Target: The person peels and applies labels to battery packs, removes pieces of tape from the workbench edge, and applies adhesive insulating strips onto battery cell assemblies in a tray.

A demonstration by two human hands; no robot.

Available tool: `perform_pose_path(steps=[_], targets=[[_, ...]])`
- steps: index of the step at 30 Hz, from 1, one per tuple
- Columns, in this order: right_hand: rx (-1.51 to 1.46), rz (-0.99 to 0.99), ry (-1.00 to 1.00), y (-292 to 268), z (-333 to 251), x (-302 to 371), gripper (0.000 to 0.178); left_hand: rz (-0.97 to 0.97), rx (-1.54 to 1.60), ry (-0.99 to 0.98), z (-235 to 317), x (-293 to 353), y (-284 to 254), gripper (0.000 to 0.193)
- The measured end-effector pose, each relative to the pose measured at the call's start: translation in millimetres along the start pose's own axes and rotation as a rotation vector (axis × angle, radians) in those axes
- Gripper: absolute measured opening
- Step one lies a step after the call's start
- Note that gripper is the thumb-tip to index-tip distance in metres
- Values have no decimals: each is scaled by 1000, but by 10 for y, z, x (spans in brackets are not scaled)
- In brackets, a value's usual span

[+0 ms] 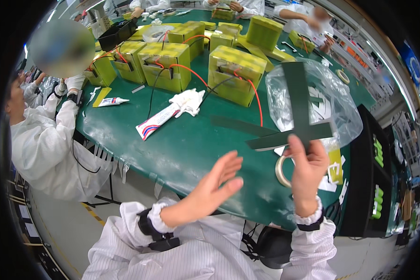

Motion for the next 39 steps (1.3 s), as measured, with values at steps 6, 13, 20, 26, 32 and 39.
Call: perform_pose_path(steps=[6, 13, 20, 26, 32, 39], targets=[[-33, -118, 117, 277, 242, 425, 15, 202, 405, -18, 23, -268, -168, 43], [-63, -404, 323, 458, 387, 589, 16, 225, 124, 124, 1, -225, -376, 27], [84, -647, 301, 567, 399, 663, 22, 130, 415, 17, 74, -283, -344, 18], [-195, -281, 279, 446, 396, 522, 25, 377, 426, 424, 297, -211, -550, 15], [-53, -306, 145, 464, -17, 466, 20, 224, 216, 171, 139, -200, -308, 18], [288, -294, 49, 752, 197, 438, 21, 169, 888, -251, -383, -178, -122, 42]])
Point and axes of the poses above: each hand's wrist, its own x-axis away from the middle knuckle, its own y-axis out of the palm, z = x × y, the point moved 4 cm from there along -x, towards the middle knuckle, and after that the axes turned 12 degrees about x, right-handed, at the moved point
